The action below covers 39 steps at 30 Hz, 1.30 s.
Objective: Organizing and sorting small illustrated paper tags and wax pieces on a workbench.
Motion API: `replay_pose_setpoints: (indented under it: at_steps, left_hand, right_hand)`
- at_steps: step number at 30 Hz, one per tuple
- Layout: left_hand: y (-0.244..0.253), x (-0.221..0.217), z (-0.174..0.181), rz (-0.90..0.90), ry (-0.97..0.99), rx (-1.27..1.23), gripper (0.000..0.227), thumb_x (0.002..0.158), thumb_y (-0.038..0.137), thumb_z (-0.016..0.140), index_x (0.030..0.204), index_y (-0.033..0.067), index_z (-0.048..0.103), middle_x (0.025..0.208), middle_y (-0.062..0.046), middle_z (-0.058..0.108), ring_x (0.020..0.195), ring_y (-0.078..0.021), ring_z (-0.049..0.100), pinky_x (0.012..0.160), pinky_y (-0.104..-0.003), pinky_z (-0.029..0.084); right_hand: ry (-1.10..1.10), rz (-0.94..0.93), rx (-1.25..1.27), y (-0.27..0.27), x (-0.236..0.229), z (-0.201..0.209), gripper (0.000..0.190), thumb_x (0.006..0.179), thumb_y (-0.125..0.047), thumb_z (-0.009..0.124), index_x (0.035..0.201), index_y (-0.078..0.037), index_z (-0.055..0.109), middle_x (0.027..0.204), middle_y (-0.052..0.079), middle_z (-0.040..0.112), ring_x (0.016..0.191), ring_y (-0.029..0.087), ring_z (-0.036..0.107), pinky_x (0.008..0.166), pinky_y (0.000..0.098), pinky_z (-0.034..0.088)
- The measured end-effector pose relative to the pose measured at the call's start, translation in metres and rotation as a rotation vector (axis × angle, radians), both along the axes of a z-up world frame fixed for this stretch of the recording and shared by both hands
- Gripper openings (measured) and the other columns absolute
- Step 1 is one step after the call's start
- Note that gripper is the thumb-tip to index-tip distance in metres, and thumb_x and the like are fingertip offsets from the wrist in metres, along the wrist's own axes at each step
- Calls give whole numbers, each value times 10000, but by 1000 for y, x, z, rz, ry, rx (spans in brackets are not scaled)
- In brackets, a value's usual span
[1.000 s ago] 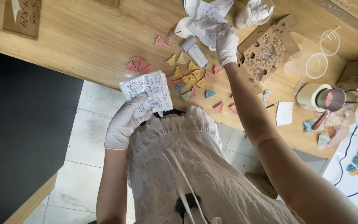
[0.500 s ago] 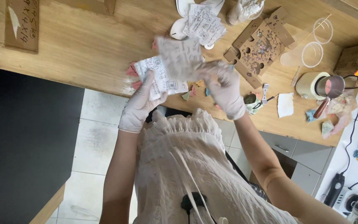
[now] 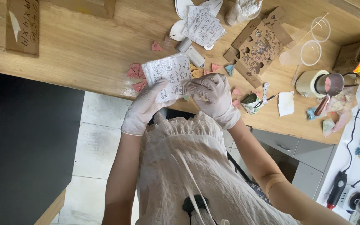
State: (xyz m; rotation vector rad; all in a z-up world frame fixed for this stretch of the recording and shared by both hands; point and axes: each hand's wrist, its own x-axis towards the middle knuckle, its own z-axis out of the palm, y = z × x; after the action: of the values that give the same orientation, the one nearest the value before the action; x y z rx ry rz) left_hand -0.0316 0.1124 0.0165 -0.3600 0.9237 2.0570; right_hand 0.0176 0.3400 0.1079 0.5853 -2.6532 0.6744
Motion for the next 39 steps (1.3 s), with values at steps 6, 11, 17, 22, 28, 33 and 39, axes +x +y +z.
replay_pose_setpoints:
  at_steps: [6,11,17,22,28,33,39]
  left_hand:
    - [-2,3,3,15,-86,115,429,990,278,595,1397,156,544,1326,-52,665,1167,-247,689,922,-533,616]
    - [-16,12,-21,127,-130,-87,346,1008,280,603,1345,219,553,1295,-2,666,1159,-189,673,813,-415,601]
    - [-31,23,-2,192,-121,-150,362,980,269,632,1335,243,566,1271,3,667,1127,-170,665,813,-396,593]
    - [-41,32,-9,225,-150,-182,358,987,281,636,1334,221,576,1241,9,683,1092,-154,679,796,-386,604]
    - [-45,32,-14,246,-156,-184,357,980,316,638,1324,236,587,1204,7,698,1046,-164,691,751,-361,601]
    - [-43,25,-32,246,-180,-134,323,989,296,658,1297,213,608,1187,10,688,1059,-161,680,752,-352,604]
    - [-30,3,-40,195,-228,-144,278,968,264,658,1244,244,625,1194,33,672,1088,-150,661,728,-358,597]
  right_hand:
    - [-46,38,-38,4,-10,-5,263,828,-129,734,1075,-193,799,955,14,664,914,217,592,804,376,456]
    - [-502,-638,-1350,80,-85,-140,461,994,-454,671,1073,-3,724,855,42,627,701,127,526,687,293,475]
    - [-717,-1165,-873,145,-178,-279,573,783,-459,935,1019,11,708,950,54,761,805,114,707,756,272,548]
    - [-633,-1262,-845,127,-185,-274,489,650,-261,955,975,8,707,884,85,744,747,145,693,680,313,584]
    - [-379,-1116,-895,178,-180,-314,298,769,-164,868,916,8,674,821,97,726,696,142,648,663,291,558]
    - [-392,-991,-1200,195,-150,-257,213,831,-104,832,921,-12,663,838,79,718,673,142,636,607,276,531]
    - [-501,-630,-1811,189,-94,-158,192,963,6,594,1142,33,657,1071,134,762,939,239,760,855,367,646]
